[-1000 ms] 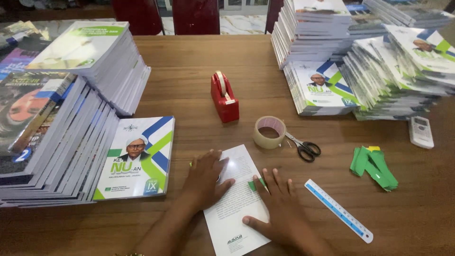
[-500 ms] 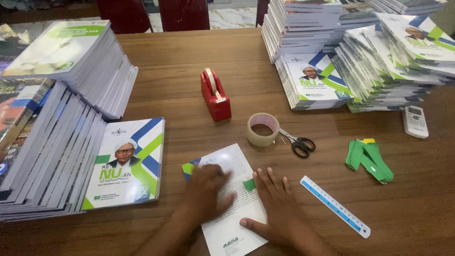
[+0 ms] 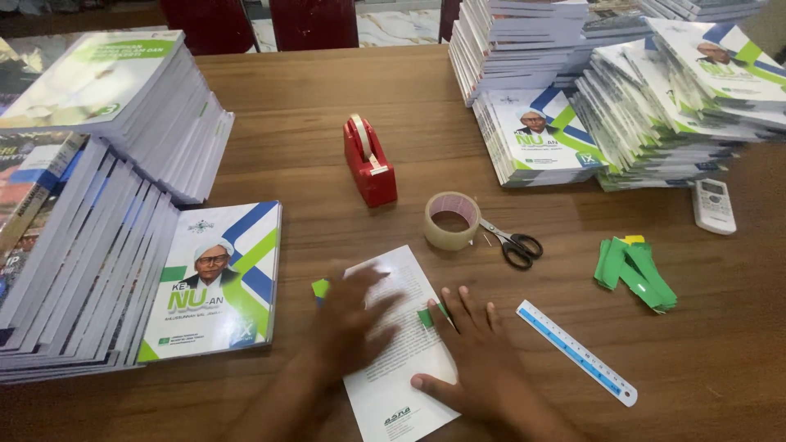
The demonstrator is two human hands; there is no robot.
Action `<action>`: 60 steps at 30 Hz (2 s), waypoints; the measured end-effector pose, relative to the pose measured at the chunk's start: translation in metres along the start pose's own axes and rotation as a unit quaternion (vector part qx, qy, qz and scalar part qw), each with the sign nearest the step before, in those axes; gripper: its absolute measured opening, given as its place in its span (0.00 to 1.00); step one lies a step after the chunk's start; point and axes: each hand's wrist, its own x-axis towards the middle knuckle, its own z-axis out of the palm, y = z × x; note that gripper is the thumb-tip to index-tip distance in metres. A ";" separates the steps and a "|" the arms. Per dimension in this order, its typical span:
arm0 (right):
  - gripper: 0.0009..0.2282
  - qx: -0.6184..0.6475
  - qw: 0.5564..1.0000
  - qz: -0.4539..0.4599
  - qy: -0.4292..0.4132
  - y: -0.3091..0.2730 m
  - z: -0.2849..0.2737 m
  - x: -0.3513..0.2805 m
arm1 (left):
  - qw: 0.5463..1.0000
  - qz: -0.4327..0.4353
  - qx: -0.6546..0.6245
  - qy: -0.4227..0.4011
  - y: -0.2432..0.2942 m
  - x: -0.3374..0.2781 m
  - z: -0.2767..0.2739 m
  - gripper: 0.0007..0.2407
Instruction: Measure, cut, and tape green identification strips onto the covers of stacked books.
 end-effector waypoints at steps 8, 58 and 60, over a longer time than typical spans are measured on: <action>0.51 -0.045 0.997 -0.019 0.063 0.008 0.018 0.003 | 0.990 0.135 -0.044 -0.008 0.033 0.005 0.023 0.04; 0.46 -0.003 0.995 -0.023 0.095 -0.001 0.006 0.002 | 0.965 -0.233 -0.045 -0.114 -0.036 -0.018 0.011 0.18; 0.45 -0.015 0.996 -0.024 0.085 -0.002 0.004 0.003 | 0.966 -0.229 -0.040 -0.111 -0.037 -0.018 0.013 0.18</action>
